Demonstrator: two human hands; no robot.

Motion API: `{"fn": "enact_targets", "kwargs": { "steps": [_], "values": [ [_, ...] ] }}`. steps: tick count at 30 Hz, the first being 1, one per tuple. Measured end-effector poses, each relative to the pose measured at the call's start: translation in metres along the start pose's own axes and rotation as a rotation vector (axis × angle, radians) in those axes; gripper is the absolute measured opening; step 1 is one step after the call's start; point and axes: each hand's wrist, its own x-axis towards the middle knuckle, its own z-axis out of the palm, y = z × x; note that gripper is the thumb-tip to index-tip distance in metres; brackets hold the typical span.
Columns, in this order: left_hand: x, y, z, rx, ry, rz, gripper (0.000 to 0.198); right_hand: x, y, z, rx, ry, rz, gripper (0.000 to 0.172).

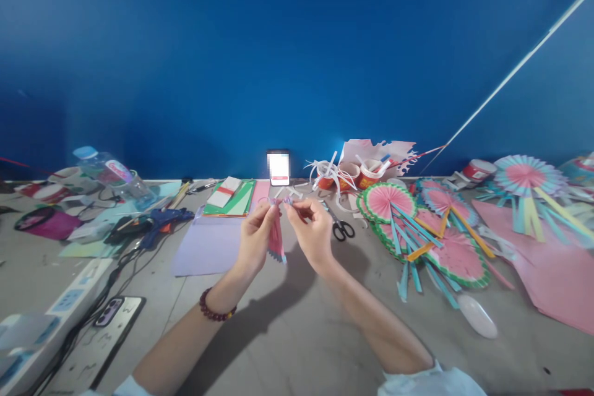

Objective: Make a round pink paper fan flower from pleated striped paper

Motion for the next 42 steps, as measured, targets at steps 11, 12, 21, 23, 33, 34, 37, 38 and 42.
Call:
{"fn": "enact_targets", "kwargs": {
  "steps": [11,12,21,23,33,34,37,38,42],
  "values": [
    [-0.0070,-0.0046,0.0050,-0.034,-0.001,-0.016,0.024,-0.0036,0.0021,0.0021,-0.028,0.024,-0.057,0.017],
    [-0.0070,-0.0050,0.0051,-0.036,0.005,-0.016,0.024,-0.0038,0.0026,0.0023,-0.027,0.028,-0.053,0.018],
    [-0.0085,-0.0037,0.0068,-0.072,0.002,-0.041,0.023,-0.0057,0.0052,0.0031,-0.032,0.003,-0.054,0.015],
    [-0.0085,-0.0036,0.0069,-0.089,0.011,-0.052,0.023,-0.0056,0.0061,0.0032,-0.019,0.002,-0.048,0.014],
    [-0.0083,-0.0064,0.0068,-0.156,0.035,-0.090,0.023,-0.0070,0.0067,0.0047,0.002,-0.049,-0.019,0.012],
    [-0.0085,-0.0065,0.0068,-0.153,0.042,-0.094,0.023,-0.0071,0.0063,0.0050,-0.003,-0.053,-0.024,0.012],
    [-0.0089,-0.0063,0.0068,-0.147,0.064,-0.094,0.022,-0.0075,0.0048,0.0054,-0.009,-0.069,-0.030,0.011],
    [-0.0090,-0.0061,0.0068,-0.147,0.068,-0.091,0.022,-0.0077,0.0042,0.0055,-0.009,-0.073,-0.033,0.011],
    [-0.0088,-0.0044,0.0069,-0.143,0.078,-0.084,0.022,-0.0085,0.0023,0.0048,-0.008,-0.069,-0.044,0.009]
  ]
}}
